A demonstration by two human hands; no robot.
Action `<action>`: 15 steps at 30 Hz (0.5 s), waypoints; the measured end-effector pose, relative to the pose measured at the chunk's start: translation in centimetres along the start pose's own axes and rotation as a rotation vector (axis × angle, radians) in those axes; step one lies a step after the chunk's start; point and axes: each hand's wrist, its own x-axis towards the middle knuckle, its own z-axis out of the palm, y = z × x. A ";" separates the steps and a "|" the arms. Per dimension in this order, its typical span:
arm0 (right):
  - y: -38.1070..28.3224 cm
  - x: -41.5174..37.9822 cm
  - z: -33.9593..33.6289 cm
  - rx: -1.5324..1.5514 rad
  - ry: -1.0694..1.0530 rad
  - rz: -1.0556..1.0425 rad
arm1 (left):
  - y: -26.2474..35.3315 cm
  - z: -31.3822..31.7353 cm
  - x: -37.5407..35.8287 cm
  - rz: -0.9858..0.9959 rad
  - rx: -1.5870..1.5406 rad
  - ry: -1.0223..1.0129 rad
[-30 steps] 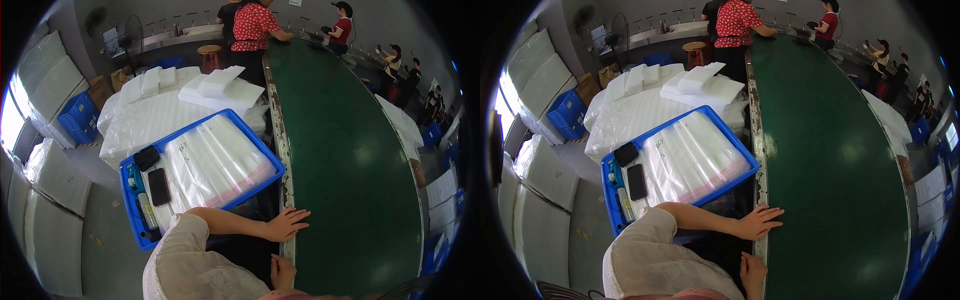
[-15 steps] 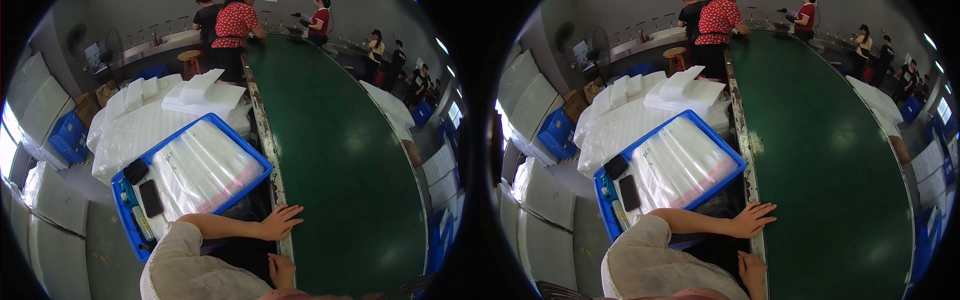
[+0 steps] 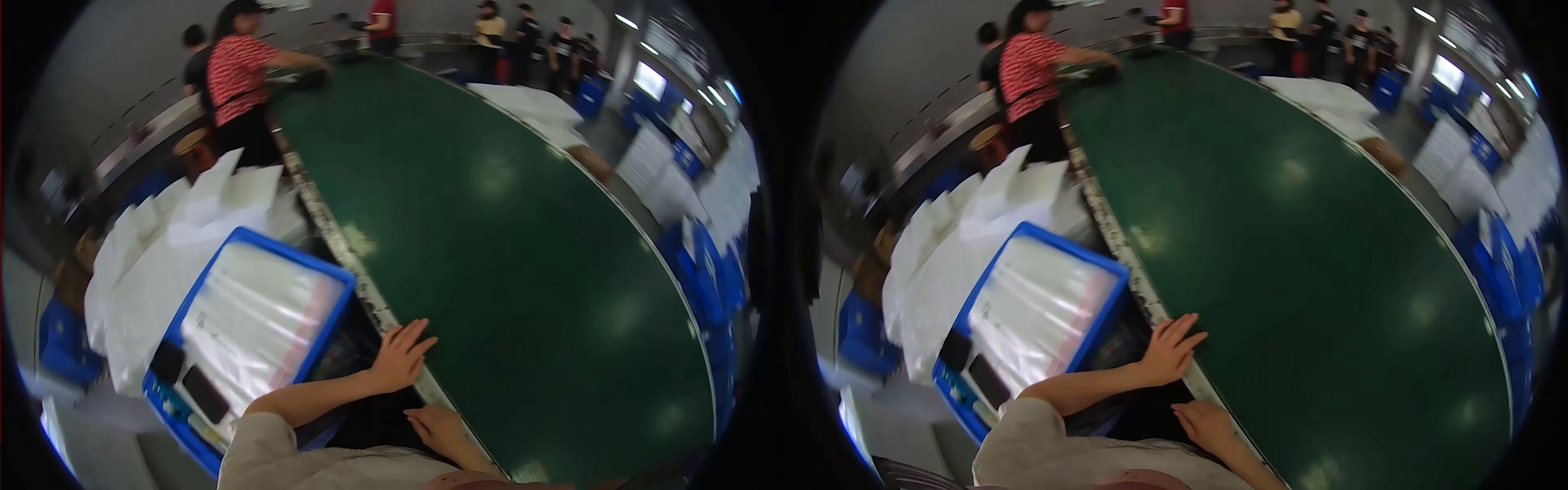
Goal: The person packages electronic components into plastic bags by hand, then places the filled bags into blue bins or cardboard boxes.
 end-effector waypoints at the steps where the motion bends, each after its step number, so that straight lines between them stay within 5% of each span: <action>1: 0.0 0.1 0.1 0.046 -0.028 -0.026 | -0.1 0.1 -0.1 0.009 0.000 0.005; 15: 0.3 -0.6 -0.1 0.168 -0.040 -0.042 | 0.4 -0.1 0.3 0.032 0.051 -0.020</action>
